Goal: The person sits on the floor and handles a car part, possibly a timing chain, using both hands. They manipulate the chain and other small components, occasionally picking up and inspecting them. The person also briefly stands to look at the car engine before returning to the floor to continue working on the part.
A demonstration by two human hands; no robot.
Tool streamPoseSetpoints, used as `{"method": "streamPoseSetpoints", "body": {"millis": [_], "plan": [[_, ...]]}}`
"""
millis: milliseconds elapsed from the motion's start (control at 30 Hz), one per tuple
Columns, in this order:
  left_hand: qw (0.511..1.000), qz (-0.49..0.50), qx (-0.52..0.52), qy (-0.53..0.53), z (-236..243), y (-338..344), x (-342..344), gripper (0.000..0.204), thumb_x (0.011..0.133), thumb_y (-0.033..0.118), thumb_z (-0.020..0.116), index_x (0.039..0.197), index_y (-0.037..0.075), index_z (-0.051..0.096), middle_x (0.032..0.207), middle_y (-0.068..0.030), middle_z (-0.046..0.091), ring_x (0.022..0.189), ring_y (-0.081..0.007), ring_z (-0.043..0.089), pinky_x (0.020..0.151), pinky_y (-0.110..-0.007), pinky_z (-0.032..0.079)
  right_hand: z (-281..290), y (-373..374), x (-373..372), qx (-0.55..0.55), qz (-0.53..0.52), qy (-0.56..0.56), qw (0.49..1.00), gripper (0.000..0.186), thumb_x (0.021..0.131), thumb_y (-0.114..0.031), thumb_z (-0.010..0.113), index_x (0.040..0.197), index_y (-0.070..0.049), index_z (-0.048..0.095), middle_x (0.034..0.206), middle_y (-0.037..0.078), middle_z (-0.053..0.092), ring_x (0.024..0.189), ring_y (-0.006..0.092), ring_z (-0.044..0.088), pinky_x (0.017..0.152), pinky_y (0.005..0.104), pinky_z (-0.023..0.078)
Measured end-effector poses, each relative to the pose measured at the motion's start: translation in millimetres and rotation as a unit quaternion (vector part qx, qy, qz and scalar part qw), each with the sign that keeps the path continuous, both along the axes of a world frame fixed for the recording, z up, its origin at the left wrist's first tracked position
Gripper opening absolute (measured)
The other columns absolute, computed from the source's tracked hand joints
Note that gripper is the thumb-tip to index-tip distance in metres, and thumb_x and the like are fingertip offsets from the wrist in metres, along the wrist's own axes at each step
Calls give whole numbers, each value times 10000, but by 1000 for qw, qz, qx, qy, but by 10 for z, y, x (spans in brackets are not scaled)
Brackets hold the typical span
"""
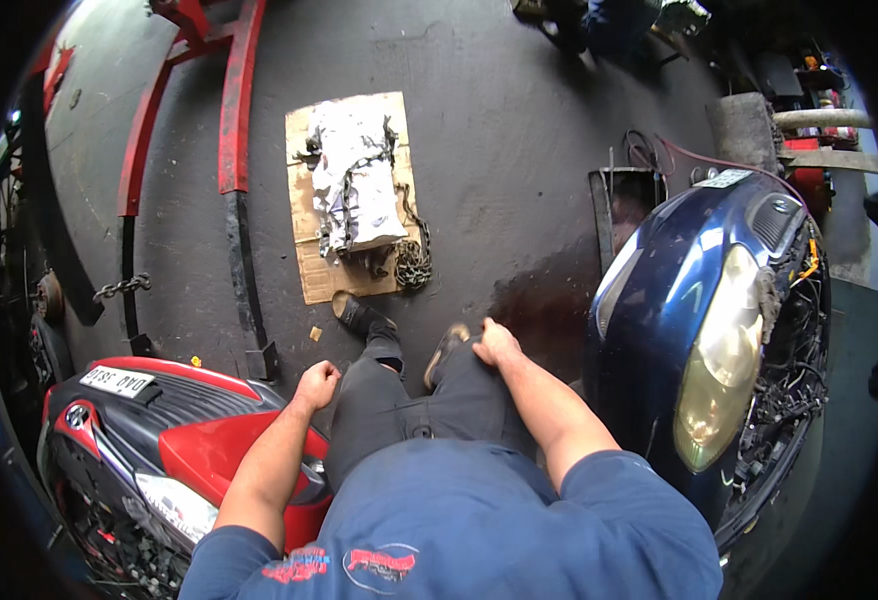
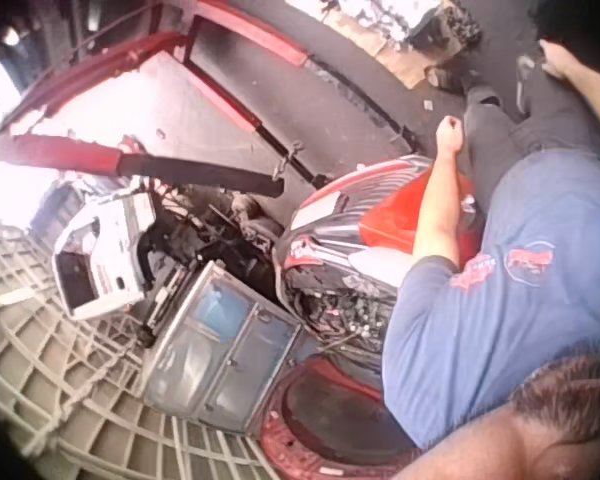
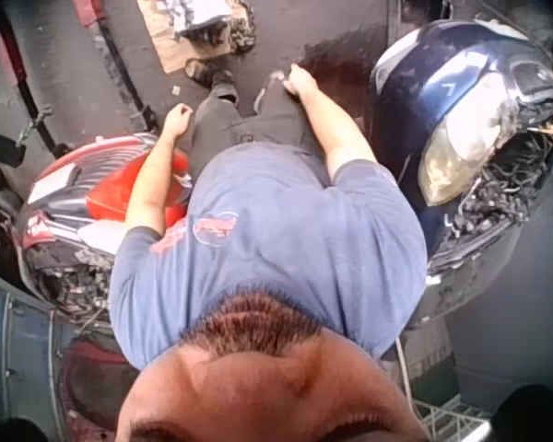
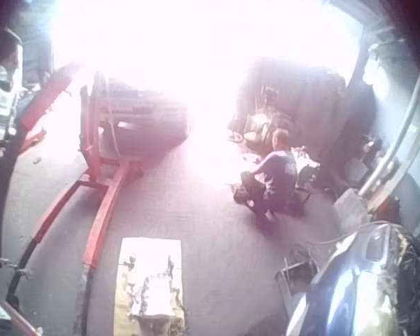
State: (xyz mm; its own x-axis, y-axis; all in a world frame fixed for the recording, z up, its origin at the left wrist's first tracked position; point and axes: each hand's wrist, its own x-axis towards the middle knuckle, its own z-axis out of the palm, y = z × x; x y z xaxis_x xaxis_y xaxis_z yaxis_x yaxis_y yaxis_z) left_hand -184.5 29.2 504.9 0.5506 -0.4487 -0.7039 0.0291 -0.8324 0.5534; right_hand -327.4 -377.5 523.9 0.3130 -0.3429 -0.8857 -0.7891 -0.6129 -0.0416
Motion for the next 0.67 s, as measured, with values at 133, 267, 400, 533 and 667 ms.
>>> {"method": "streamPoseSetpoints", "body": {"millis": [133, 267, 400, 533, 667], "plan": [[994, 16, -48, 101, -174, -507, 12, 147, 824, 150, 625, 894, 21, 631, 860, -154, 670, 819, -287, 667, 804, -410, 524, -808, 200, 717, 5, -17, 36, 999, 565, 822, -255, 682, 1308, -62, 469, 1255, 178, 637, 1178, 328, 620, 973, 464, 499], [995, -54, -75, 31, -487, -786, -298, 77, 810, 139, 637, 846, 72, 620, 782, -98, 625, 754, -312, 617, 737, -412, 480, -2009, 289, 1292, 22, 64, -1, 998, 851, 787, -347, 799, 1443, -72, 333, 1358, 155, 540, 1278, 311, 524, 1034, 495, 423], [998, 11, -57, -2, -701, -781, -498, 33, 814, 122, 616, 801, 95, 603, 769, -73, 620, 711, -289, 580, 706, -404, 416, -3459, 268, 1732, -10, 144, -42, 989, 1193, 703, -405, 859, 1572, -88, 106, 1471, 194, 389, 1378, 353, 376, 1047, 543, 400], [999, 10, -53, -1, -736, -728, -497, 29, 791, 103, 585, 780, 109, 611, 753, -56, 621, 681, -275, 561, 678, -397, 391, -4612, 222, 1955, -9, 159, -60, 985, 1184, 735, -306, 847, 1585, -167, 35, 1623, 232, 82, 1494, 401, 146, 1112, 659, 283], [999, -1, -8, 38, -724, -796, -557, 71, 748, 150, 618, 796, 138, 668, 745, -45, 631, 682, -239, 568, 718, -381, 395, -5215, 345, 1779, -5, 190, -54, 980, 1257, 720, -389, 861, 1588, -245, -37, 1636, 215, 8, 1504, 406, 101, 1123, 697, 204]]}}
